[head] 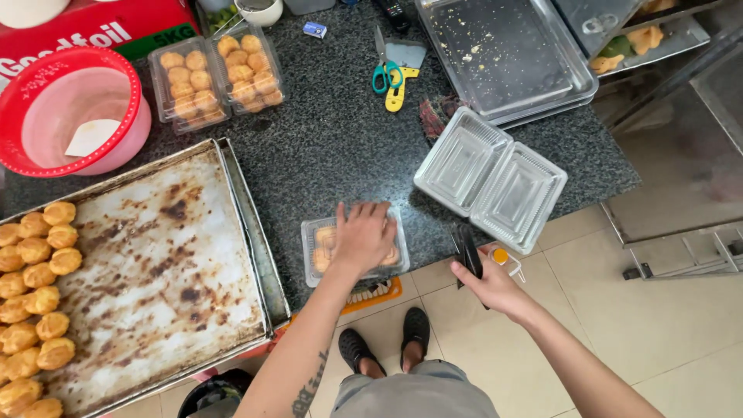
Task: The person places pastries from a baking tray into plastic containers by hand and uses a stapler to seal the lids.
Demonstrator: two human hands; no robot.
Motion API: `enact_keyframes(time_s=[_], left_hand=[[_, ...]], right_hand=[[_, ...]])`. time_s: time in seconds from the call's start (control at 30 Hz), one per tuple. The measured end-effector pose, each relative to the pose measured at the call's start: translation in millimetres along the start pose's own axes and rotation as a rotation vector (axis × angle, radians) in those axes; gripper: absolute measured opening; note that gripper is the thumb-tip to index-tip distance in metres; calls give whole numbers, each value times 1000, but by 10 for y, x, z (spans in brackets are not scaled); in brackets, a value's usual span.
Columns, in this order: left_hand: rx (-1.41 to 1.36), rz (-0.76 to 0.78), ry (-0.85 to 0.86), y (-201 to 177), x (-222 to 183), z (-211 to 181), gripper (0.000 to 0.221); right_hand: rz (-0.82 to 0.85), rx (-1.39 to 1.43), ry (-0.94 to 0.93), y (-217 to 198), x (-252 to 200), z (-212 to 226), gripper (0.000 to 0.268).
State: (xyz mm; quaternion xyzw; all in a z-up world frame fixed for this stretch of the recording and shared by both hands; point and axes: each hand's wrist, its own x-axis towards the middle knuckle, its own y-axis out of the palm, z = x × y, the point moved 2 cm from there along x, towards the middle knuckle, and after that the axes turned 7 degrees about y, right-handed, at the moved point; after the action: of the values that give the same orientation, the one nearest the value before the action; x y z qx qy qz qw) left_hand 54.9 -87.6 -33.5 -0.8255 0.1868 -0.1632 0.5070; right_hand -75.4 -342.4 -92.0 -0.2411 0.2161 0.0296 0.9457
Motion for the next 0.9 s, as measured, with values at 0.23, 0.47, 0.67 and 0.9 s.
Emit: enact_keyframes(time_s=[0.23,0.47,0.67,0.9], left_hand=[[-142,365,12,-54,168,-33,41],[-161,519,-24,249,318,-4,29],[-145,607,-14,320,320,-22,27],[-105,662,30,310,265,-67,28]], right_hand=[[44,196,214,109,-56,130,50],[77,-28,218,147,-46,199,74],[75,-195,14,264,69,148,70],[69,-296,-57,279,145,228,69]])
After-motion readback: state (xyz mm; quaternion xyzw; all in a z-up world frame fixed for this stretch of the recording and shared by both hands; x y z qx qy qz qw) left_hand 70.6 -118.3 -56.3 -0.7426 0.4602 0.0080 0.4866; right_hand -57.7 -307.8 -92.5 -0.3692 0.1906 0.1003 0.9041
